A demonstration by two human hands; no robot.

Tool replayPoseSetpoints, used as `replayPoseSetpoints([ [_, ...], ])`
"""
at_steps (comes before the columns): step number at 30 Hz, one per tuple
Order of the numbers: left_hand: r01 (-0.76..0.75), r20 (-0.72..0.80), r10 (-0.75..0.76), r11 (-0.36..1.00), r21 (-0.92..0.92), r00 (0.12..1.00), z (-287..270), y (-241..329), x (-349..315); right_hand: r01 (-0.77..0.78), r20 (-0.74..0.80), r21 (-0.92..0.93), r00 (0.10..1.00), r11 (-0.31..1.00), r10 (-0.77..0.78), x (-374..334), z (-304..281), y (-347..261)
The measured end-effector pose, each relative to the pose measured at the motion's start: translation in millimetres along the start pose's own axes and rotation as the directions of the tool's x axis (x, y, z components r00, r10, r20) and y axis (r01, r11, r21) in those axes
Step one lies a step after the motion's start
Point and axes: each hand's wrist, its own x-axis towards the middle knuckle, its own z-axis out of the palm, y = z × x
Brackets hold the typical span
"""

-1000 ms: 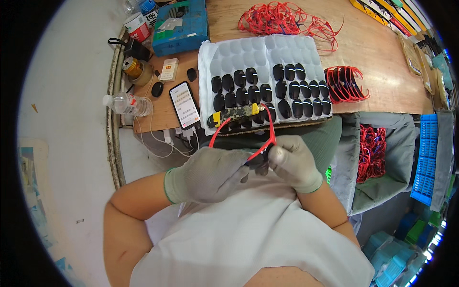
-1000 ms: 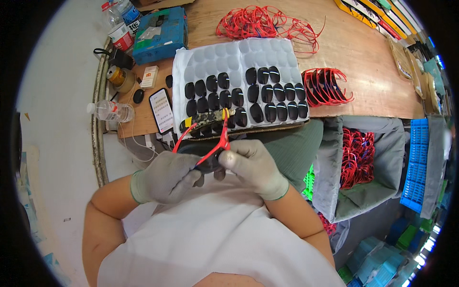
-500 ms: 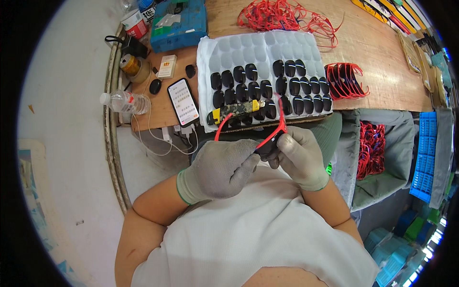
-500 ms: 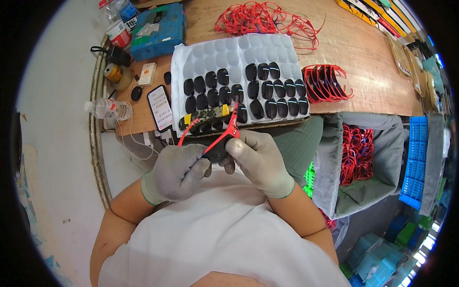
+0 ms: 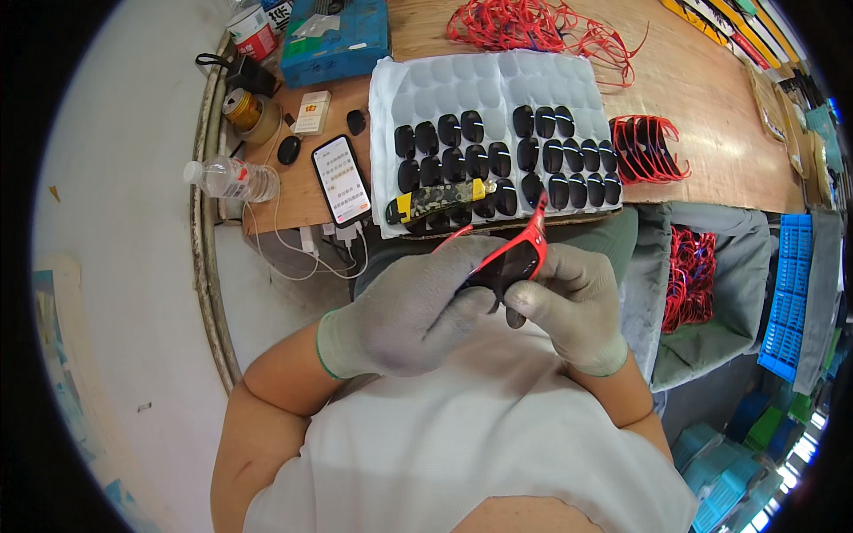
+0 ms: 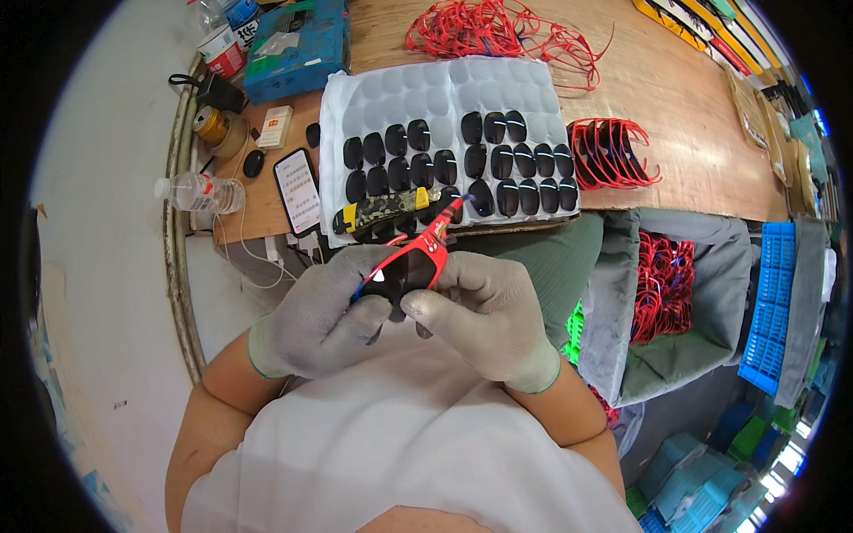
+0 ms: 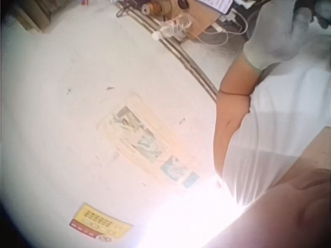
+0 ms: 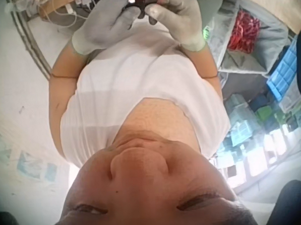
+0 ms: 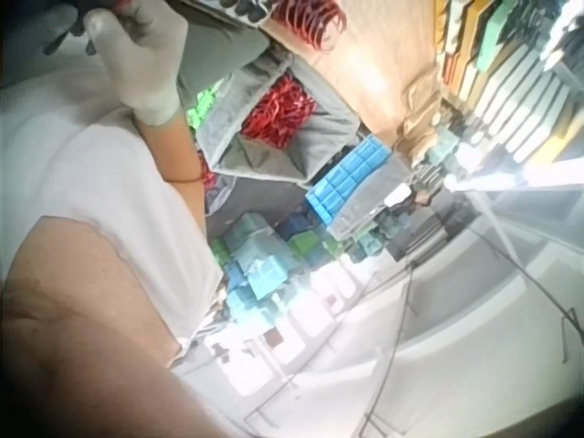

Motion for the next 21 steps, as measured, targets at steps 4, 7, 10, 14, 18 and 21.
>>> replayPoseSetpoints([
  [4,-0.015,-0.015,0.018,0.981,0.194,1.000,6.3,7.0,-1.8,-0.037,0.035,0.065,0.999,0.997,0.034,4.0,-1.2,-4.4],
  [7,-0.110,-0.084,0.137,0.956,0.273,0.987,13.2,9.1,-0.4,-0.083,0.109,0.068,0.991,0.994,0.075,4.3,-6.0,-2.1],
  [10,-0.183,-0.109,0.227,0.931,0.316,0.968,12.0,10.7,6.5,-0.049,0.157,0.049,0.987,0.998,0.041,11.5,-10.8,-2.6],
  [14,-0.084,-0.047,0.109,0.924,0.374,0.993,11.3,4.4,9.8,0.053,0.064,-0.179,0.997,0.982,-0.042,16.8,-23.9,-19.7],
  [18,-0.037,0.171,-0.015,0.955,0.295,0.985,14.0,7.1,22.7,0.475,0.150,-0.542,0.866,0.693,-0.476,21.6,-53.2,-12.7],
  [21,0.024,0.346,-0.127,0.957,0.288,0.930,9.1,12.5,40.3,0.538,0.507,-0.405,0.805,0.739,-0.308,28.7,-76.5,-8.2],
])
